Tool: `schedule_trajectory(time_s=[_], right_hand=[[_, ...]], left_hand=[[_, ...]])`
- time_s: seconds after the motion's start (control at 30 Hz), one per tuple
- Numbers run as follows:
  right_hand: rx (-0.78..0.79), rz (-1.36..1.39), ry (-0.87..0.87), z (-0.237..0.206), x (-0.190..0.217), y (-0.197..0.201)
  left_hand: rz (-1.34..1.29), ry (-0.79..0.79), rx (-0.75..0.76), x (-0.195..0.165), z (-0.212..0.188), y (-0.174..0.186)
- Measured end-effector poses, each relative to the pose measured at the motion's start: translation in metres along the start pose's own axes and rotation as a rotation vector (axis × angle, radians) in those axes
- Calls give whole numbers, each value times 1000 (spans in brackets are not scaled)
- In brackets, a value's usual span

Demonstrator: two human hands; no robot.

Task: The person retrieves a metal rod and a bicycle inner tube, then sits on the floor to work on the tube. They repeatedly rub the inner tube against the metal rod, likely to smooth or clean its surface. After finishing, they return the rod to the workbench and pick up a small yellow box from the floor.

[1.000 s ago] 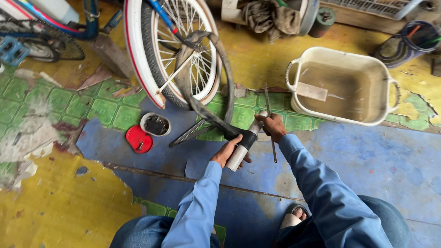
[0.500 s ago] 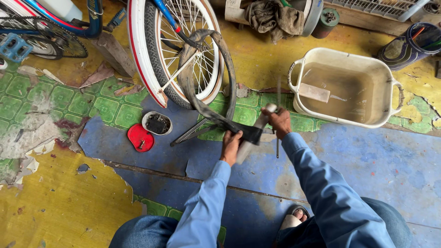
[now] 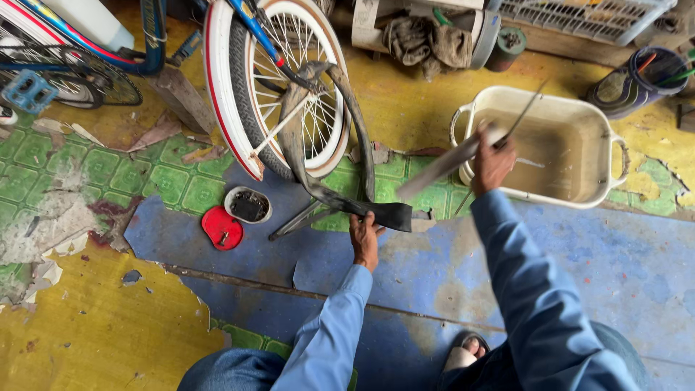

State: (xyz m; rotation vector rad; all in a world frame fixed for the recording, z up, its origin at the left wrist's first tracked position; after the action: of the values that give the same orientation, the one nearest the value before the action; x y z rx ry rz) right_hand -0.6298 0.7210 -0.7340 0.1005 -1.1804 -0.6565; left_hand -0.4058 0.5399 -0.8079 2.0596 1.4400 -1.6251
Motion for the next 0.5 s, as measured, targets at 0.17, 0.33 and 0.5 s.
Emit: schedule_trajectory(time_s=[0.17,0.33,0.5], right_hand=[[207,194,-81,34,10,9],[504,352,-302,36,18,5],[698,298,-365,18,-4,-18]], left_hand=[[-53,67,-17,10,-5,1],[-408,102,310,-3,-23,-42],[-250,59,153,-3,-1,-7]])
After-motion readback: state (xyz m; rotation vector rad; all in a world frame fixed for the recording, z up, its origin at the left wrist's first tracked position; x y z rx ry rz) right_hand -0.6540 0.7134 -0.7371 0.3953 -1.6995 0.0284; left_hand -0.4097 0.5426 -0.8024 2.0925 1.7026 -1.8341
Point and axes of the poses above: each hand's wrist, its own z-axis towards the middle knuckle, its own y-axis out of the back of the hand, x = y × z, the point moved 5 cm from there along z, towards the middle knuckle, and after that the axes turned 2 degrees about -x, right-handed, at the moved point
